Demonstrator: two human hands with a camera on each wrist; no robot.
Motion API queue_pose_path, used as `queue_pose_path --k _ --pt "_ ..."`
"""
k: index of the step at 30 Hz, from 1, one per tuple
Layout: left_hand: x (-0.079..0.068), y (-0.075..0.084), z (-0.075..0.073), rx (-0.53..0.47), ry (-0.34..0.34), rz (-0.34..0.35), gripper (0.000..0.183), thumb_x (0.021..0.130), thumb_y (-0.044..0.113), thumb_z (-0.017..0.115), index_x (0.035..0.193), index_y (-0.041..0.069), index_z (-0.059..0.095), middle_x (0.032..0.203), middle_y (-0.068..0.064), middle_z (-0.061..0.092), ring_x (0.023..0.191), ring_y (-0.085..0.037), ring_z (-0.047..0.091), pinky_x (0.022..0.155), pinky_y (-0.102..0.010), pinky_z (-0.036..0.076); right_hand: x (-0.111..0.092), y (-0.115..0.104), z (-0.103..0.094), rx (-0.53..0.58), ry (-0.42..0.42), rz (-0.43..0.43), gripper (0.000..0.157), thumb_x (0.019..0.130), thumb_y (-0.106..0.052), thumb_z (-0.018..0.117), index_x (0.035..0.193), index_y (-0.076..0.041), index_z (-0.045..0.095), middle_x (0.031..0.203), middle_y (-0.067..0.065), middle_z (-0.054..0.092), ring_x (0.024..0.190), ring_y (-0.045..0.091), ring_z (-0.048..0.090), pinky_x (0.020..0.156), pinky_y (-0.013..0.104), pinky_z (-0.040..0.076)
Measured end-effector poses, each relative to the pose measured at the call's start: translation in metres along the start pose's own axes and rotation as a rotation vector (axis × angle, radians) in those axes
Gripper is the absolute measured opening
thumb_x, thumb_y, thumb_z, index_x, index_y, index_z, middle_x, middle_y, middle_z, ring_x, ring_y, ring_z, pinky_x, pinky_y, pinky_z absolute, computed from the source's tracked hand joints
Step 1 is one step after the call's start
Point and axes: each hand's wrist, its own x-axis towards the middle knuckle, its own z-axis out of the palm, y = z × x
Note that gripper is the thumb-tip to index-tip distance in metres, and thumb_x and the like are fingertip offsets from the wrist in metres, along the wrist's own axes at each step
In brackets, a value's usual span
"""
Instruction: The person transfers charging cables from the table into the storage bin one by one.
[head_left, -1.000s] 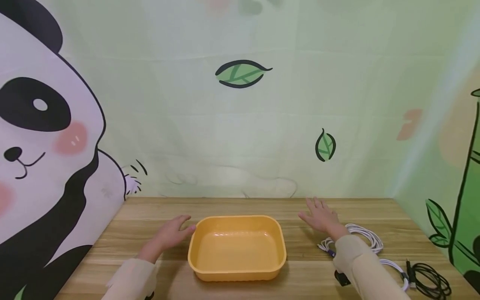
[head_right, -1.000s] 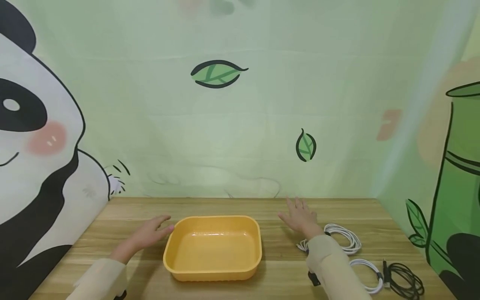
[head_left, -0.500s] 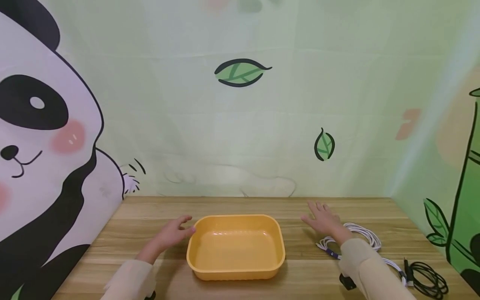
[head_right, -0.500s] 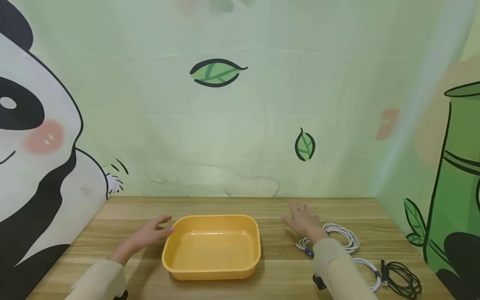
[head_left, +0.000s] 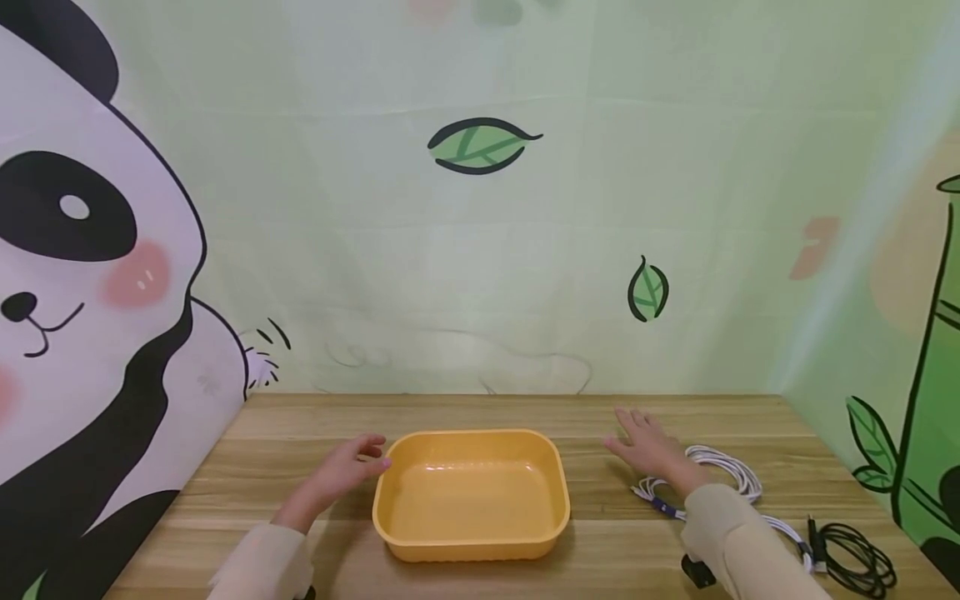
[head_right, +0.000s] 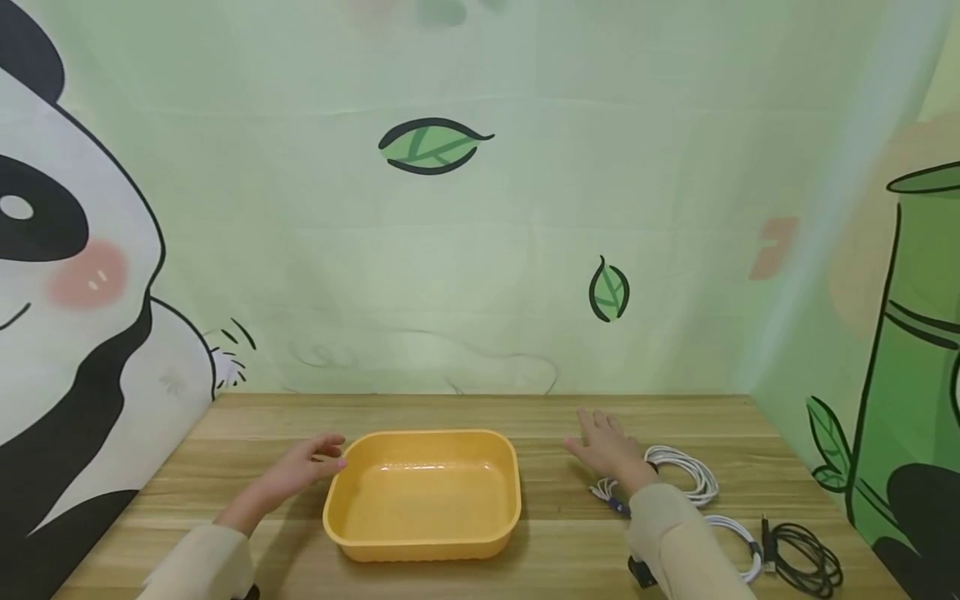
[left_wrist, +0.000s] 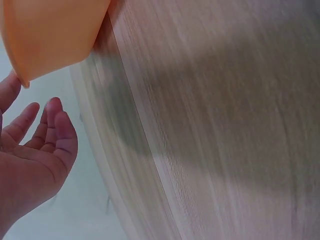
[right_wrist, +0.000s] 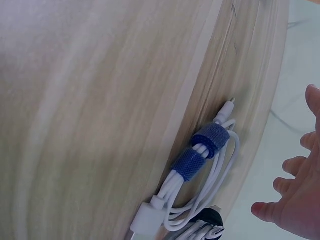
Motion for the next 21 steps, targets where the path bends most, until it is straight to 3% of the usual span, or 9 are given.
queue_pose_path --k 9,21 --pt "-0.0019 0.0035 0.0025 -0.141 -0.018 -0.077 0.045 0.084 0.022 0.059 0.121 0.0 0.047 0.102 -0.014 0.055 0.085 -0.021 0.055 0.07 -0.039 0.049 0.0006 -0.0039 0.001 -0.005 0.012 -0.017 0.064 0.091 -0.044 0.039 0.138 -0.003 0.024 0.14 0.028 0.021 0.127 0.048 0.016 0.091 0.067 0.021" --pt "-0.0047 0.0065 0.006 -0.236 -0.029 -0.061 0.035 0.087 0.011 0.053 0.117 -0.006 0.045 0.092 -0.013 0.056 0.071 -0.017 0.05 0.059 -0.029 0.044 -0.0032 -0.0092 0.0012 0.037 0.021 -0.083 0.063 0.092 -0.04 0.04 0.137 0.001 0.025 0.137 0.031 0.024 0.125 0.049 0.021 0.093 0.065 0.023"
